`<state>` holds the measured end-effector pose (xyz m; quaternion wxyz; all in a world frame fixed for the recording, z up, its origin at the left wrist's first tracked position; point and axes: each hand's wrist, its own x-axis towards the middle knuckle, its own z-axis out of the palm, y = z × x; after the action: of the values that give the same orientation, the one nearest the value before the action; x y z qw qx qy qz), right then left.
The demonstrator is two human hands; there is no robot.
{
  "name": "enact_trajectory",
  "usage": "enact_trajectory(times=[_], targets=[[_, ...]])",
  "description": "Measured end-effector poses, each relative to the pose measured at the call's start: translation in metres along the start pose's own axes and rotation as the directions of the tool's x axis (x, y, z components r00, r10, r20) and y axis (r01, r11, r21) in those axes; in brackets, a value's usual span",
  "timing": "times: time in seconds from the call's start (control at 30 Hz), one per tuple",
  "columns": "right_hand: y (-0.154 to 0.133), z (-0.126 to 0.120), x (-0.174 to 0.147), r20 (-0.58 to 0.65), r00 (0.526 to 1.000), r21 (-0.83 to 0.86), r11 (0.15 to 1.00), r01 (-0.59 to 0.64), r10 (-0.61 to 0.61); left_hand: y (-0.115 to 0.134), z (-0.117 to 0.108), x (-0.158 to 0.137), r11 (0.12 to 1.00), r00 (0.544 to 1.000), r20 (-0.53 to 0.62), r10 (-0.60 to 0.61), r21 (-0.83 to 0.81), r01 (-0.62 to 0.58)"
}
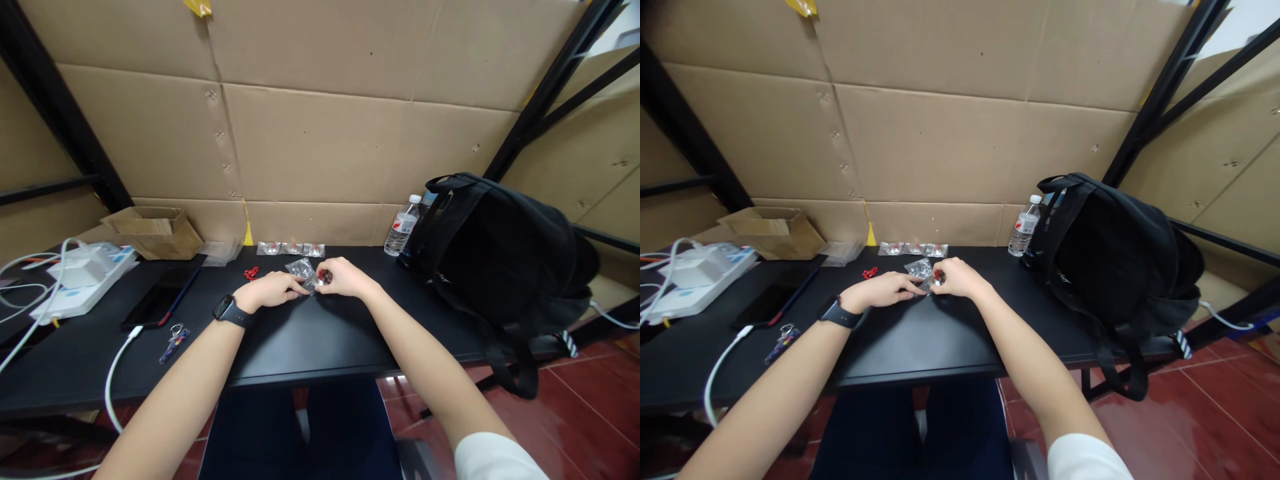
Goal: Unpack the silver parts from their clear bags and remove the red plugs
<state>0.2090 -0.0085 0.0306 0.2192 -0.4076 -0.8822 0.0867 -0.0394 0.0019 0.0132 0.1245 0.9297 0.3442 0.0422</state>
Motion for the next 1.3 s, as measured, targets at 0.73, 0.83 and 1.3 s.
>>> enact_trajectory(times=[0.73, 0.83, 1.3], targets=[[-0.006, 0.019, 0.006, 0.100, 0.995, 0.047, 0.999, -0.004, -0.001, 0.006, -0.005, -0.003, 0.999, 0.997, 0.066, 0.034, -0.019, -0.033], [-0.004, 0.016, 0.006, 0.103, 0.995, 0.114, 0.993, -0.008, -0.004, 0.007, -0.005, -0.003, 0.999, 0.996, 0.071, 0.047, -0.017, -0.046], [-0.010, 0.028, 0.008, 0.001, 0.998, -0.065, 0.996, -0.057, 0.057, 0.002, 0.000, -0.002, 0.999, 0.999, 0.039, 0.032, 0.002, -0.033]])
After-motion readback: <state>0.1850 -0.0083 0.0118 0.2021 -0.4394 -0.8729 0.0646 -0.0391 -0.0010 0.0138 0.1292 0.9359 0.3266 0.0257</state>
